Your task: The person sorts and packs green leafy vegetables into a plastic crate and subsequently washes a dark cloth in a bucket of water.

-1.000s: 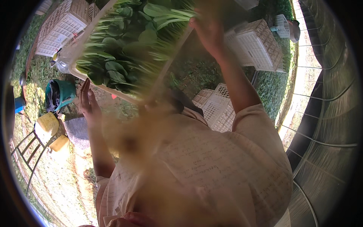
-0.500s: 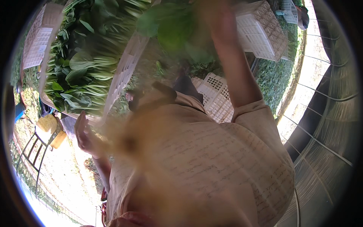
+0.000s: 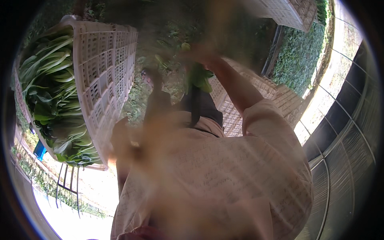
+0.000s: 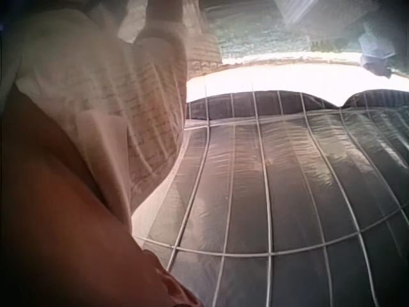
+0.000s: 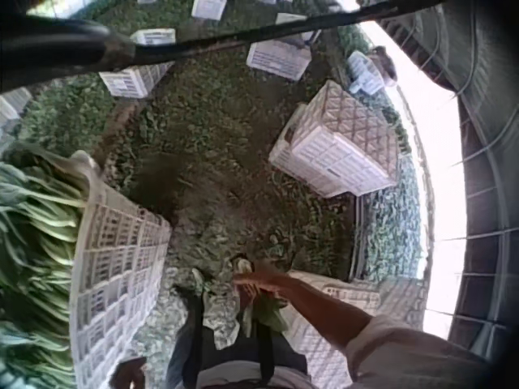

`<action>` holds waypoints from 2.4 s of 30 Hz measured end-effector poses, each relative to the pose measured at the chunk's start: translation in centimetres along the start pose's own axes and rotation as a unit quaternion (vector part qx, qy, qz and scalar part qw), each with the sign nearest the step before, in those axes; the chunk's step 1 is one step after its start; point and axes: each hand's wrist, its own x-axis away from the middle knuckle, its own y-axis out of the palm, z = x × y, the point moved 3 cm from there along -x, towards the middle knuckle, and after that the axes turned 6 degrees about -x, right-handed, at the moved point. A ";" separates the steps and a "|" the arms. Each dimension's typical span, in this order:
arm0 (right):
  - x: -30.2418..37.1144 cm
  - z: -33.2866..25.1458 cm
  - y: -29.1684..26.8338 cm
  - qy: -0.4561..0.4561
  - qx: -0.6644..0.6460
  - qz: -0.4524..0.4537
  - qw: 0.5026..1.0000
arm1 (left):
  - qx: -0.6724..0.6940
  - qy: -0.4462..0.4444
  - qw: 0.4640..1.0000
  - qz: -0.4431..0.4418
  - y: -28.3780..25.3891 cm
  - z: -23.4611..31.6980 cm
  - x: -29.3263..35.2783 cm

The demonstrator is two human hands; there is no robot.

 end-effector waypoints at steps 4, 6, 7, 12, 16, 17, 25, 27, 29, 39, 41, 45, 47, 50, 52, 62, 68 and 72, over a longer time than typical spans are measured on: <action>-8.8 5.8 4.7 -0.026 0.176 0.008 0.984 | 0.030 -0.167 0.978 -0.124 5.1 -9.3 3.5; -14.6 9.9 8.2 -0.116 0.335 0.112 0.929 | 0.098 -0.308 0.939 -0.116 7.7 -11.9 4.4; -17.8 12.5 9.8 -0.086 0.271 0.091 0.955 | 0.116 -0.422 0.887 -0.146 8.7 -19.2 9.2; -34.5 22.7 16.2 -0.025 0.124 0.122 0.984 | -0.092 -0.257 0.942 -0.198 13.4 -13.7 1.0; -44.7 28.2 22.3 0.004 0.178 0.192 0.965 | -0.081 -0.330 0.922 -0.185 17.0 -11.3 -3.3; -45.9 27.5 23.4 -0.013 0.211 0.188 0.959 | -0.083 -0.342 0.919 -0.175 18.2 -11.9 -3.9; -46.7 28.5 19.8 -0.085 0.168 0.148 0.971 | -0.061 -0.317 0.931 -0.172 19.2 -12.3 -6.1; -40.6 23.8 18.4 -0.123 0.004 0.139 0.983 | -0.043 -0.296 0.940 -0.165 18.3 -12.1 -5.9; -33.8 18.3 16.1 -0.259 -0.004 0.189 0.947 | -0.017 -0.246 0.955 -0.163 16.7 -12.3 -6.3; 1.1 -9.0 9.2 -0.423 -0.148 0.087 0.890 | 0.025 0.102 0.994 0.003 6.9 4.6 -16.2; 6.0 -12.0 8.6 -0.468 -0.134 0.092 0.868 | 0.049 0.103 0.992 0.060 3.6 10.5 -16.9; 14.4 -17.6 6.9 -0.524 -0.071 0.101 0.842 | -0.013 0.286 0.950 0.123 -0.3 18.1 -16.4; 17.4 -19.8 6.4 -0.526 -0.070 0.085 0.843 | 0.040 0.253 0.966 0.047 -1.1 19.5 -15.8; 20.8 -22.7 5.8 -0.539 -0.056 0.072 0.837 | 0.199 0.224 0.953 -0.041 -2.6 21.8 -15.1; 23.2 -24.9 5.3 -0.580 -0.018 0.081 0.810 | 0.293 0.208 0.932 -0.049 -3.5 23.2 -14.1; 27.7 -35.0 6.5 -0.658 0.067 -0.131 0.739 | 0.295 0.286 0.898 0.155 -9.5 26.9 -12.2; 26.6 -41.4 9.9 -0.693 0.142 -0.125 0.695 | 0.289 0.346 0.850 0.273 -14.8 26.4 -14.2; 24.0 -44.2 8.9 -0.630 0.081 -0.182 0.751 | 0.310 0.222 0.897 0.223 -16.5 24.6 -15.8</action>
